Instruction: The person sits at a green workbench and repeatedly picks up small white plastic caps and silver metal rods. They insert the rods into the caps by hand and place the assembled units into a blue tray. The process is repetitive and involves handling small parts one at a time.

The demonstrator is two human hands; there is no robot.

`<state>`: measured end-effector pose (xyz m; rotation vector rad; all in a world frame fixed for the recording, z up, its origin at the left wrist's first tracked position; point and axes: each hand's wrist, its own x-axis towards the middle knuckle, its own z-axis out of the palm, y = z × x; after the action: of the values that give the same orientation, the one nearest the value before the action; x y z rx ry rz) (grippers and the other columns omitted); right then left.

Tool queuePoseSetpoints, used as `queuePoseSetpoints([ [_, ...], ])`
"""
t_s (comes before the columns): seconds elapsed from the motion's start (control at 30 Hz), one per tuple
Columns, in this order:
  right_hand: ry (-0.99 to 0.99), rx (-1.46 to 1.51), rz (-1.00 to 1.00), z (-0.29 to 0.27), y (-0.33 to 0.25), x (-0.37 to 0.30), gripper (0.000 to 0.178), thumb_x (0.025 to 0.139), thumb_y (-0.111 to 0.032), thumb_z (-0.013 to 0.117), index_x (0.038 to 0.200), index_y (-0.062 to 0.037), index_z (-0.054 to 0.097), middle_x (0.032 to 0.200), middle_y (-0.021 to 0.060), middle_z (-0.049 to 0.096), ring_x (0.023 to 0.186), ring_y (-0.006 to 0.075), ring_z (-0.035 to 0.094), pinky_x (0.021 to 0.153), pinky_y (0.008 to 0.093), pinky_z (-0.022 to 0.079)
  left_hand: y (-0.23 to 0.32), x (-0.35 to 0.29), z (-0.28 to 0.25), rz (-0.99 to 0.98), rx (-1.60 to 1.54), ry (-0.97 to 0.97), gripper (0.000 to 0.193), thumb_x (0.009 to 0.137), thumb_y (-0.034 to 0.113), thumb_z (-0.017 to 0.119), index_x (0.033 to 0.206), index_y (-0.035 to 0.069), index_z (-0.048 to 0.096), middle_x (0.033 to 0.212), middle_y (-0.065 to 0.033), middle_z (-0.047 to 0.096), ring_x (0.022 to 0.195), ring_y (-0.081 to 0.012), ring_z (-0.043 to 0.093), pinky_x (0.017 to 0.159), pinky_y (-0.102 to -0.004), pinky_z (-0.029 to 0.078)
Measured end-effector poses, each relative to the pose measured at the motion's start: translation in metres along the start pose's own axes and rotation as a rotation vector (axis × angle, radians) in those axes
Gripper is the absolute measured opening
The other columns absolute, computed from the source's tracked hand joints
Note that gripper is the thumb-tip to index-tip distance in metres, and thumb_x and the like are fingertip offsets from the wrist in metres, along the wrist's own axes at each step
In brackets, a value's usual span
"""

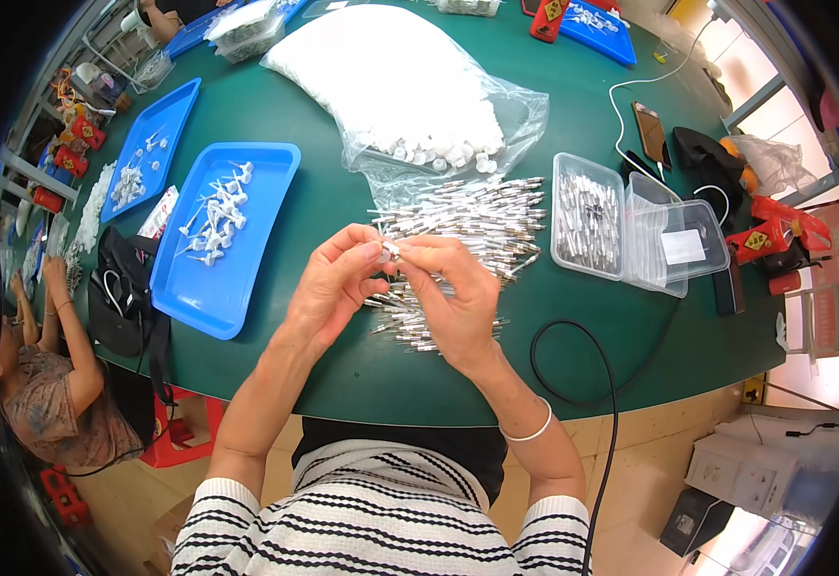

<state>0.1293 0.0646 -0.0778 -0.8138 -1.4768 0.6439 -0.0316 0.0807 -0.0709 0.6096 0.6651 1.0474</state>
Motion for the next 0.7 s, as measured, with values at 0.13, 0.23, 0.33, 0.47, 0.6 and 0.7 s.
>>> queuePoseSetpoints([
  [0.13, 0.001, 0.003, -0.028, 0.0018, -0.0036, 0.0017, 0.017, 0.08, 0.009, 0.066, 0.095, 0.0003, 0.066, 0.096, 0.013, 0.066, 0.078, 0.0148, 0.066, 0.066, 0.0247, 0.054, 0.0032, -0.0002, -0.001, -0.049, -0.037, -0.038, 0.006, 0.088, 0.008, 0.062, 0.093, 0.005, 0.059, 0.089, -0.0042, 0.064, 0.081, -0.0106, 0.064, 0.066, -0.0235, 0.057],
  [0.23, -0.023, -0.067, -0.09, 0.0014, -0.0045, 0.0024, 0.017, 0.079, 0.009, 0.066, 0.095, 0.0006, 0.065, 0.096, 0.0131, 0.066, 0.076, 0.0159, 0.066, 0.065, 0.0244, 0.055, 0.0041, 0.0004, -0.0029, -0.075, -0.083, -0.059, 0.006, 0.088, 0.01, 0.062, 0.092, 0.006, 0.059, 0.088, -0.004, 0.064, 0.081, -0.0107, 0.064, 0.067, -0.0246, 0.056],
  [0.33, -0.047, -0.142, -0.18, 0.0013, -0.0043, 0.0032, 0.018, 0.078, 0.01, 0.067, 0.094, 0.001, 0.064, 0.097, 0.0134, 0.065, 0.077, 0.0173, 0.067, 0.065, 0.0245, 0.056, 0.0046, 0.0009, -0.0036, -0.082, -0.104, -0.066, 0.007, 0.088, 0.012, 0.062, 0.091, 0.006, 0.059, 0.089, -0.0041, 0.064, 0.081, -0.0111, 0.064, 0.067, -0.0257, 0.056],
  [0.47, -0.057, -0.157, -0.223, 0.0015, -0.0044, 0.0042, 0.02, 0.077, 0.011, 0.067, 0.095, 0.0009, 0.064, 0.096, 0.0132, 0.065, 0.077, 0.0174, 0.067, 0.065, 0.0244, 0.056, 0.0044, 0.0, -0.0024, -0.054, -0.068, -0.04, 0.007, 0.087, 0.01, 0.061, 0.091, 0.007, 0.057, 0.093, -0.0051, 0.063, 0.081, -0.0101, 0.063, 0.063, -0.0231, 0.057],
  [0.6, -0.066, -0.207, -0.266, 0.0005, -0.004, 0.0047, 0.021, 0.077, 0.011, 0.067, 0.095, 0.0008, 0.064, 0.095, 0.0127, 0.065, 0.077, 0.0176, 0.067, 0.065, 0.0242, 0.056, 0.0032, 0.0007, -0.0022, -0.018, -0.066, -0.044, 0.006, 0.087, 0.009, 0.061, 0.091, 0.006, 0.057, 0.094, -0.0059, 0.063, 0.082, -0.0103, 0.063, 0.063, -0.023, 0.057],
  [0.7, -0.064, -0.211, -0.27, 0.0002, -0.0019, 0.0041, 0.022, 0.077, 0.012, 0.067, 0.095, 0.0005, 0.063, 0.095, 0.0126, 0.065, 0.077, 0.0179, 0.067, 0.064, 0.0247, 0.056, 0.0037, 0.0003, -0.0021, -0.023, -0.062, -0.041, 0.006, 0.087, 0.009, 0.062, 0.091, 0.006, 0.058, 0.093, -0.0056, 0.063, 0.082, -0.0105, 0.063, 0.065, -0.0238, 0.057],
])
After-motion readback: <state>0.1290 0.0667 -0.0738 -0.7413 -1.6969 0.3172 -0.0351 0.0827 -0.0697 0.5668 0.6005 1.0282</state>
